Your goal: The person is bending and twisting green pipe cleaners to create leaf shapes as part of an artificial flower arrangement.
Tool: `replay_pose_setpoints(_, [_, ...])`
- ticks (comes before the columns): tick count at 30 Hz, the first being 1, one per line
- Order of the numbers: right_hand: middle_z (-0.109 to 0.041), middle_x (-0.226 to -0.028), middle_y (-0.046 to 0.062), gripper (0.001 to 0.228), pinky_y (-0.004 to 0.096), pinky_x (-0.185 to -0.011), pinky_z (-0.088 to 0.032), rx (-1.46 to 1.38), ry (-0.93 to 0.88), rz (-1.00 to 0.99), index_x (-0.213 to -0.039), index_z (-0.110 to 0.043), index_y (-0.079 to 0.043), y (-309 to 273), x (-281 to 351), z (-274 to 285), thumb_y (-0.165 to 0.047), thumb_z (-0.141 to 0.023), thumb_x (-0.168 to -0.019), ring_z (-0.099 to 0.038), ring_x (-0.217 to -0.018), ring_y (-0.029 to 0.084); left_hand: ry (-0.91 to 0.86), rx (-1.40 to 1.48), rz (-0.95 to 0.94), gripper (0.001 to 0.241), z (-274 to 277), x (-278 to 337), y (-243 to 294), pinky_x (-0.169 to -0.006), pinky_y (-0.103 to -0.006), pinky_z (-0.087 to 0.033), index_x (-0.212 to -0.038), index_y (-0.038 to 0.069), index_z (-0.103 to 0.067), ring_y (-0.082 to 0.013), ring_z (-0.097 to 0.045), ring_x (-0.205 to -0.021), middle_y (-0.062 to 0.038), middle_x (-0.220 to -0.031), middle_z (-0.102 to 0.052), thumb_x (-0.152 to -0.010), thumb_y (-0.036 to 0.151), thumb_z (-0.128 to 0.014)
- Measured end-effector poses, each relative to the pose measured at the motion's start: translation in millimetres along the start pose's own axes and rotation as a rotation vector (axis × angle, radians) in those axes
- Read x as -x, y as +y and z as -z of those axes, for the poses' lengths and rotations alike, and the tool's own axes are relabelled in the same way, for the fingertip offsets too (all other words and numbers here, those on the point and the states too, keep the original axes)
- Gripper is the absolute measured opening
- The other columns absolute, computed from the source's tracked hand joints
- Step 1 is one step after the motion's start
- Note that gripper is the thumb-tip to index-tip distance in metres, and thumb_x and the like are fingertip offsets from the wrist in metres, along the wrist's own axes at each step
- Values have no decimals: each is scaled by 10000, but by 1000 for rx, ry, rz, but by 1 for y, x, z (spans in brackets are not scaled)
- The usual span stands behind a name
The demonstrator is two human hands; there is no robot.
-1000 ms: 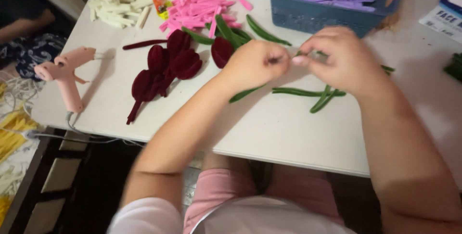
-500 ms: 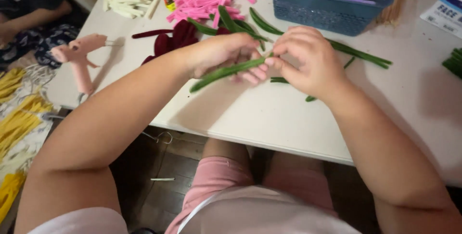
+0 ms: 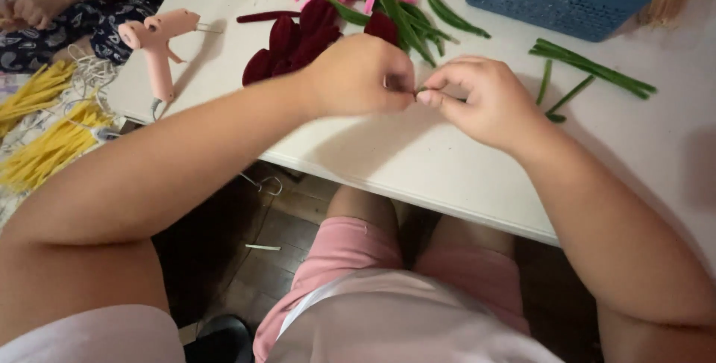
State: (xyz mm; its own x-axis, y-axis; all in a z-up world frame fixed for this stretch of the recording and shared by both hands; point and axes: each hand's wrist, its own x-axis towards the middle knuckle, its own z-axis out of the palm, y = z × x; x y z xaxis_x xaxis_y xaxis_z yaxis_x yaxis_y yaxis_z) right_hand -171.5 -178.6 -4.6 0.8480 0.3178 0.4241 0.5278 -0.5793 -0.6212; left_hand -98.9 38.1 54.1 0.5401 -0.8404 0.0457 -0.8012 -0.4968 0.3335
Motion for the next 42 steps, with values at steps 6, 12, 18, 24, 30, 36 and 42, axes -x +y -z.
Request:
replay_pose_setpoints(6, [-778, -1077, 30, 234, 304, -983, -529, -435, -192, -512, -1148, -733, -110, 14, -7, -4, -76, -695, -920, -718, -988, 153, 298, -935, -860, 256, -22, 6, -4, -1245, -634, -289, -818, 217, -666, -215, -677, -765, 51, -705, -615, -958, 3, -658])
replay_pose_setpoints(12, [-738, -1037, 104, 80, 469, -1006, -471, 279, 184, 387, -1010, -725, -34, 10, 1, -13, -97, -743, -964, -651, -1064, 335, -44, 92, 145, 440, 12, 3, 1, -587, -386, -444, -798, 134, -743, -176, -551, -591, -33, -661, -652, -976, 474, -528])
replay_pose_setpoints(18, [-740, -1030, 148, 54, 495, -961, -548, 338, 317, 658, -989, -735, 16, -10, 1, 0, -14, -779, -990, -678, -996, 334, -382, 624, 441, 242, 40, 7, 13, -638, -193, -354, -955, 184, -807, -18, -609, -819, 90, -949, -788, -937, 348, -630])
replay_pose_setpoints(24, [-757, -1013, 123, 41, 492, -967, -547, 362, 305, 677, -991, -758, 12, -15, 0, 3, -8, -792, -981, -693, -1000, 327, -271, 641, 396, 183, 28, 2, 6, -1024, -195, -472, -949, 155, -815, -41, -701, -1002, 61, -972, -801, -807, 263, -773])
replay_pose_setpoints(30, [-761, -984, 40, 170, 474, -1093, -413, 188, 86, 253, -972, -790, -96, 6, 1, -15, -264, -767, -960, -692, -1001, 238, -96, -10, 41, 157, 12, 5, 0, -701, -418, -464, -837, 250, -809, -153, -673, -823, 110, -829, -758, -802, 369, -712])
replay_pose_setpoints(36, [-767, -969, -31, 127, 216, -775, -513, -427, -153, -485, -1039, -749, -121, 27, -2, -24, -156, -757, -917, -663, -851, 62, 358, -847, -750, 234, -12, 14, 3, -1140, -685, -365, -857, 177, -761, -276, -626, -995, 63, -705, -563, -953, -31, -714])
replay_pose_setpoints(42, [-737, -959, 62, 130, 488, -1108, -439, 209, 144, 380, -964, -763, -67, 11, 1, -14, -184, -727, -1007, -683, -986, 265, -152, 180, 233, 334, 2, 11, 0, -735, -341, -465, -968, 196, -793, -164, -641, -766, 3, -819, -742, -872, 459, -612])
